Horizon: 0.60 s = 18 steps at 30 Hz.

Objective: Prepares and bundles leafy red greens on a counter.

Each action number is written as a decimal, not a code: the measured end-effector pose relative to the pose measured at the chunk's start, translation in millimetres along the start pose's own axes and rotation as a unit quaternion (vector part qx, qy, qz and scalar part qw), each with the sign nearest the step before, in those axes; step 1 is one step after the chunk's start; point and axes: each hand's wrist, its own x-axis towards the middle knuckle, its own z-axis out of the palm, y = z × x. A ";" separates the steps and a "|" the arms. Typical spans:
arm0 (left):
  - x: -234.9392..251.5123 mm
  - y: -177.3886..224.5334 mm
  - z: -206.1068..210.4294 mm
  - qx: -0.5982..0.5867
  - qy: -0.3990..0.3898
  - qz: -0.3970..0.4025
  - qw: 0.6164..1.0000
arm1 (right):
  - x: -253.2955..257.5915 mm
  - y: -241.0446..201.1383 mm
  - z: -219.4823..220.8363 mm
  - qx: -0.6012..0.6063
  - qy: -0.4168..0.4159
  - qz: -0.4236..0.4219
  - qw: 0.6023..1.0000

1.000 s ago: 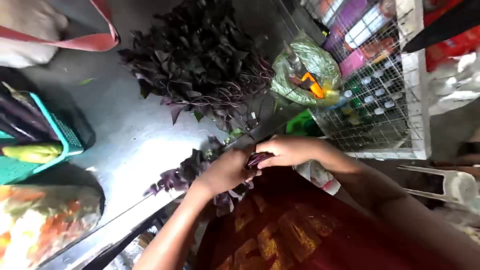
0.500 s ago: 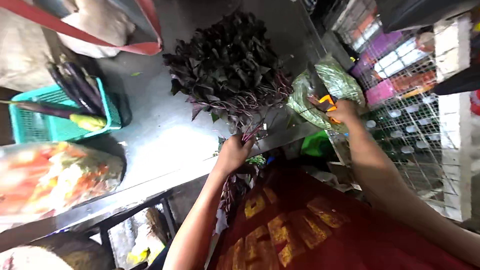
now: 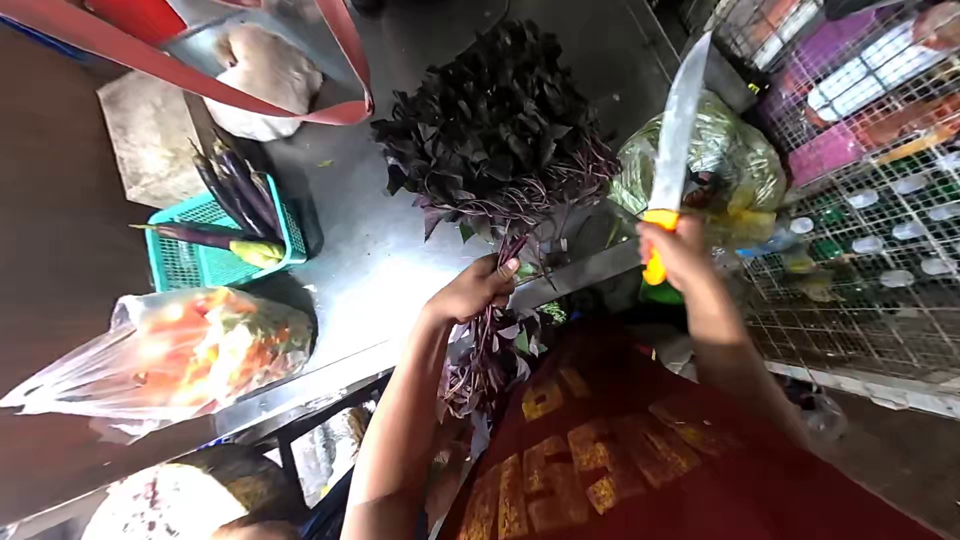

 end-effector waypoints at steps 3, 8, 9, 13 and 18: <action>-2.6 -1.8 -8.8 0.012 0.000 -0.025 1.000 | -24.0 -27.2 60.9 -0.079 -0.029 -0.067 0.994; -12.9 -3.5 -14.4 0.032 0.002 -0.036 0.999 | -40.4 -36.8 135.7 -0.207 -0.127 -0.083 0.967; -17.2 -3.1 -14.7 0.044 0.015 -0.043 0.998 | -36.6 -32.2 142.2 -0.214 -0.146 -0.077 0.963; -34.1 -33.7 -30.2 0.073 0.049 -0.038 0.995 | -24.7 -22.7 163.8 -0.262 -0.206 -0.054 0.941; -53.6 -64.0 -46.5 0.068 0.067 -0.003 0.995 | -2.7 -15.9 182.5 -0.267 -0.271 -0.050 0.923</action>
